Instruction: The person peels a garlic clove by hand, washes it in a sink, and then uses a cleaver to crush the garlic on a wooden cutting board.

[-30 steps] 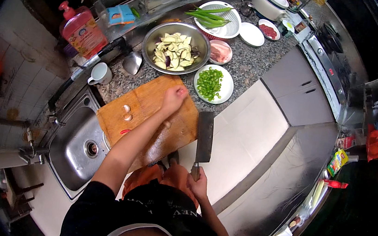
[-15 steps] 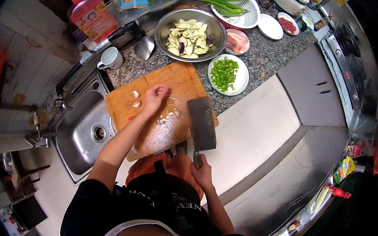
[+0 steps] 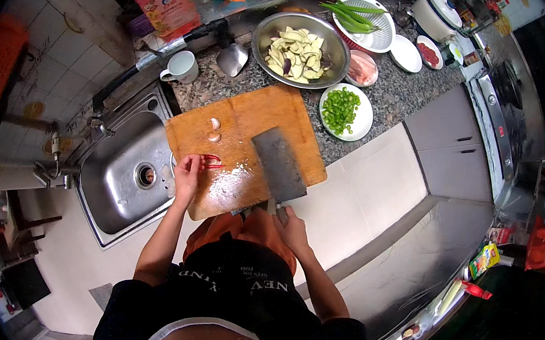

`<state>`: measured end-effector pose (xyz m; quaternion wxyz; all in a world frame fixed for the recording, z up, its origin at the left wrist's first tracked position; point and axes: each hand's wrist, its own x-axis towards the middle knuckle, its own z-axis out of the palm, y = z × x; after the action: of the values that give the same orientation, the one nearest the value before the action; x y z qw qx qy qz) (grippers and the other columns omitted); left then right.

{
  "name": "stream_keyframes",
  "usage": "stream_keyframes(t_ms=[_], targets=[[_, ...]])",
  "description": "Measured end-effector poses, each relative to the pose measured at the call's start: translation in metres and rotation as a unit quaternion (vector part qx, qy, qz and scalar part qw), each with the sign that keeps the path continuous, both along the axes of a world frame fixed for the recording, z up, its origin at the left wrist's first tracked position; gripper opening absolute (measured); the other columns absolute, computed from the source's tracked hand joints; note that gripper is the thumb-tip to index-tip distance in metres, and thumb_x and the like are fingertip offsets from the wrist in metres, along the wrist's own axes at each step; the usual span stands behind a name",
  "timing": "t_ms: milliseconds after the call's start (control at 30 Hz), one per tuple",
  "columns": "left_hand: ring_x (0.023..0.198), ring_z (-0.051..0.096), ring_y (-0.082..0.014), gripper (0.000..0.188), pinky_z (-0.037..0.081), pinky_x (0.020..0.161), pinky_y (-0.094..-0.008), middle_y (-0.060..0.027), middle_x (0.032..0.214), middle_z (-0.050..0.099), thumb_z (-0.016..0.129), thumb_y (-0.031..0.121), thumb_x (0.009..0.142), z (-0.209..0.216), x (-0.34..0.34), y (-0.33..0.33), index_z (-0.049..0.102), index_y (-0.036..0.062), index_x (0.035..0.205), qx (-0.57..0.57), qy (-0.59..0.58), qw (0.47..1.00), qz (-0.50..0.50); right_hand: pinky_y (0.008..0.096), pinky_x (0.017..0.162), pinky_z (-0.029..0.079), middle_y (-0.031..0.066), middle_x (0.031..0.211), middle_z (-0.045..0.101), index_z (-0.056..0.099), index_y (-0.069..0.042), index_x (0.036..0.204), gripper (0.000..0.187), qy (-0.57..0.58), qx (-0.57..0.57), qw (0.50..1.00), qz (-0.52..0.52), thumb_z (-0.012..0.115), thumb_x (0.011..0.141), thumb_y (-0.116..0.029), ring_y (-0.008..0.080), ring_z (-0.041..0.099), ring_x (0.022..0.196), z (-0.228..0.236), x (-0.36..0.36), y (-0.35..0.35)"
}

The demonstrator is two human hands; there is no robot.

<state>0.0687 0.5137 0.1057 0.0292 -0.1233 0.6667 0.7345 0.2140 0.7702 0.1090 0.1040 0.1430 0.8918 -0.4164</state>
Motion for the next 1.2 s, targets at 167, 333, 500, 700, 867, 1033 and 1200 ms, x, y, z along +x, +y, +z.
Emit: stream_keyframes(t_ms=[167,333,500,700,867,1033,1200], targets=[[0.068,0.051,-0.0061,0.015,0.043,0.063,-0.0192,-0.0015,0.077,0.058,0.05,0.011,0.09,0.011,-0.01,0.007,0.057,-0.0011,0.086,-0.036,0.007,0.999,-0.016,0.0379,0.048,0.044,0.0184,0.059,0.054,0.042,-0.003,0.082,0.023,0.072,0.0,0.995,-0.065,0.059,0.082,-0.018,0.0345,0.058,0.054,0.017,-0.007,-0.004],[0.067,0.051,-0.0058,0.015,0.044,0.062,-0.0194,-0.0012,0.075,0.058,0.05,0.012,0.09,0.014,-0.012,0.018,0.057,-0.0008,0.087,-0.018,0.025,0.999,-0.037,0.0454,0.052,0.045,0.0237,0.066,0.057,0.047,-0.004,0.088,0.022,0.029,0.018,0.999,0.016,0.059,0.079,-0.02,0.043,0.057,0.062,-0.014,0.009,-0.009],[0.062,0.053,-0.0084,0.013,0.044,0.059,-0.0208,-0.0019,0.071,0.059,0.055,0.013,0.088,0.008,-0.013,0.027,0.059,0.0007,0.091,-0.085,0.012,0.994,-0.07,0.0285,0.041,0.042,0.0076,0.057,0.055,0.045,-0.003,0.085,0.02,0.06,-0.069,0.994,-0.059,0.061,0.081,-0.014,0.0127,0.053,0.044,0.003,0.002,-0.004],[0.087,0.057,-0.0281,0.023,0.046,0.077,-0.035,-0.0156,0.092,0.06,0.06,0.01,0.078,-0.007,-0.023,0.089,0.059,0.0049,0.101,-0.277,0.162,0.918,-0.236,0.0224,0.034,0.034,0.0006,0.048,0.044,0.04,-0.005,0.08,0.015,0.029,-0.174,0.972,-0.158,0.054,0.085,-0.007,0.0083,0.043,0.036,0.036,-0.009,0.004],[0.099,0.05,-0.0335,0.026,0.04,0.087,-0.0396,-0.017,0.1,0.055,0.06,0.012,0.075,-0.012,-0.026,0.132,0.059,0.007,0.1,-0.353,0.162,0.872,-0.297,0.0223,0.033,0.032,0.0005,0.048,0.043,0.039,-0.006,0.079,0.015,0.009,-0.219,0.959,-0.18,0.052,0.086,-0.005,0.0085,0.041,0.035,0.041,-0.001,-0.001],[0.098,0.05,-0.0348,0.025,0.042,0.083,-0.0402,-0.0161,0.103,0.054,0.062,0.012,0.073,-0.023,-0.066,0.131,0.058,0.0081,0.097,-0.334,0.131,0.909,-0.21,0.0222,0.034,0.033,0.0004,0.049,0.044,0.04,-0.006,0.077,0.015,-0.01,-0.234,0.954,-0.187,0.053,0.085,-0.006,0.0082,0.042,0.036,0.041,0.011,-0.006],[0.096,0.052,-0.0344,0.026,0.043,0.082,-0.0391,-0.0165,0.1,0.055,0.064,0.01,0.072,-0.007,-0.097,0.096,0.057,0.0054,0.097,-0.376,0.187,0.888,-0.188,0.0223,0.035,0.034,0.0005,0.049,0.044,0.041,-0.005,0.077,0.015,-0.019,-0.236,0.955,-0.179,0.053,0.085,-0.006,0.0081,0.043,0.037,0.038,0.009,-0.009]])
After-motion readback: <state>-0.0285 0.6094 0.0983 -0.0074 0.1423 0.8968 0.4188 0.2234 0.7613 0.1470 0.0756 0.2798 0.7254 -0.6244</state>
